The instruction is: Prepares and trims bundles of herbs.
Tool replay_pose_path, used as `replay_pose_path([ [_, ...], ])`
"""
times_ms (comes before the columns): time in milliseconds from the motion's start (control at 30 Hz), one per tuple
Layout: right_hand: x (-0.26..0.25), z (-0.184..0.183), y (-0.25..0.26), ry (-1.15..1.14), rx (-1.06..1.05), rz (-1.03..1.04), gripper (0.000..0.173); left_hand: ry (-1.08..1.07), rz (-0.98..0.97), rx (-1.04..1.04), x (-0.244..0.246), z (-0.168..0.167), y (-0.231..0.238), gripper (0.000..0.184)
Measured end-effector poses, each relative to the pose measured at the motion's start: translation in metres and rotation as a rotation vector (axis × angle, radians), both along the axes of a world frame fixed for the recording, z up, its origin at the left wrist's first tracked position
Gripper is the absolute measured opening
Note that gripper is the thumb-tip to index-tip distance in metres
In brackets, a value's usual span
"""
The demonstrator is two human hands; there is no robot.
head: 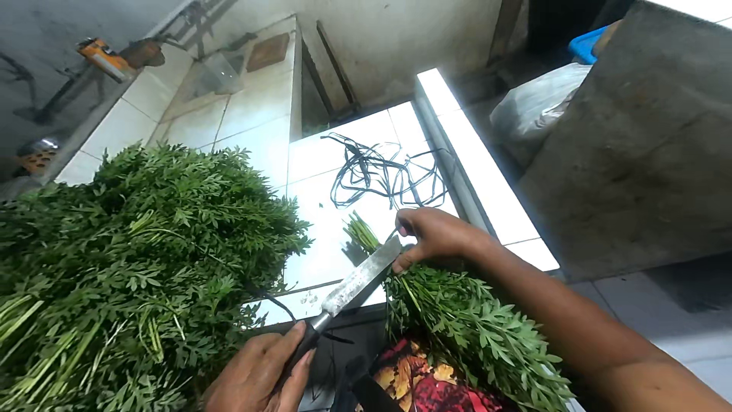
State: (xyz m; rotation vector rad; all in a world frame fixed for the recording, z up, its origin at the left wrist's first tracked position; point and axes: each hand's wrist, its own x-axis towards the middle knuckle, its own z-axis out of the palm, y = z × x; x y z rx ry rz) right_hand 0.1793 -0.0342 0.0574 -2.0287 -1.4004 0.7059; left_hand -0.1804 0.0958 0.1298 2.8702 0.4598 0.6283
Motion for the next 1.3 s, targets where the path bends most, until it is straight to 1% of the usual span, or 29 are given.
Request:
replay_pose_path([
  [233,-0.004,0.005,-0.002,-0.055,-0.001,0.009,0.067,-0.013,0.05,0.117,0.021,-0.012,-0.01,0.032],
  [300,-0.008,0.009,-0.003,-0.065,0.004,0.008,0.068,-0.03,0.113,0.171,0.033,-0.021,-0.013,0.034],
  [400,-0.009,0.011,-0.005,-0.089,0.019,-0.011,0.068,-0.025,0.275,0.196,0.057,-0.031,-0.004,0.039],
  [500,-0.008,0.008,-0.006,-0.114,0.034,-0.026,0.074,0.087,0.45,0.166,0.08,-0.042,0.021,0.043],
  [600,-0.006,0.004,-0.006,-0.123,-0.011,-0.015,0.079,0.229,0.594,0.061,0.109,-0.054,0.048,0.042],
  [700,-0.003,0.001,-0.005,-0.113,-0.137,0.072,0.073,0.355,0.649,-0.003,0.128,-0.068,0.074,0.042],
  [800,-0.002,0.002,-0.004,-0.061,-0.177,0.154,0.066,0.457,0.649,-0.024,0.139,-0.076,0.084,0.041],
  [867,-0.002,0.003,-0.004,-0.037,-0.174,0.182,0.063,0.444,0.587,-0.005,0.143,-0.073,0.079,0.048],
  [900,-0.003,0.003,-0.004,-0.031,-0.165,0.187,0.062,0.391,0.5,0.019,0.144,-0.07,0.073,0.058],
  [967,-0.003,0.003,-0.003,-0.019,-0.144,0.197,0.06,0.292,0.228,0.074,0.148,-0.066,0.056,0.074],
  [1000,-0.003,0.003,-0.003,-0.016,-0.137,0.204,0.06,0.257,0.08,0.106,0.151,-0.068,0.047,0.075],
  [1067,-0.003,0.001,-0.003,-0.01,-0.121,0.211,0.059,0.195,-0.148,0.151,0.159,-0.075,0.034,0.06],
  [1100,-0.003,0.001,-0.002,-0.002,-0.115,0.21,0.06,0.177,-0.214,0.162,0.162,-0.076,0.032,0.05],
  [1167,-0.001,0.001,-0.004,0.045,-0.078,0.187,0.06,0.167,-0.282,0.178,0.161,-0.075,0.032,0.035],
  [1233,0.003,0.002,-0.011,0.131,0.065,0.153,0.054,0.088,-0.336,0.165,0.151,-0.075,0.033,0.028],
  [1300,0.008,0.007,-0.023,0.226,0.265,0.105,0.037,-0.014,-0.355,0.161,0.132,-0.074,0.031,0.026],
])
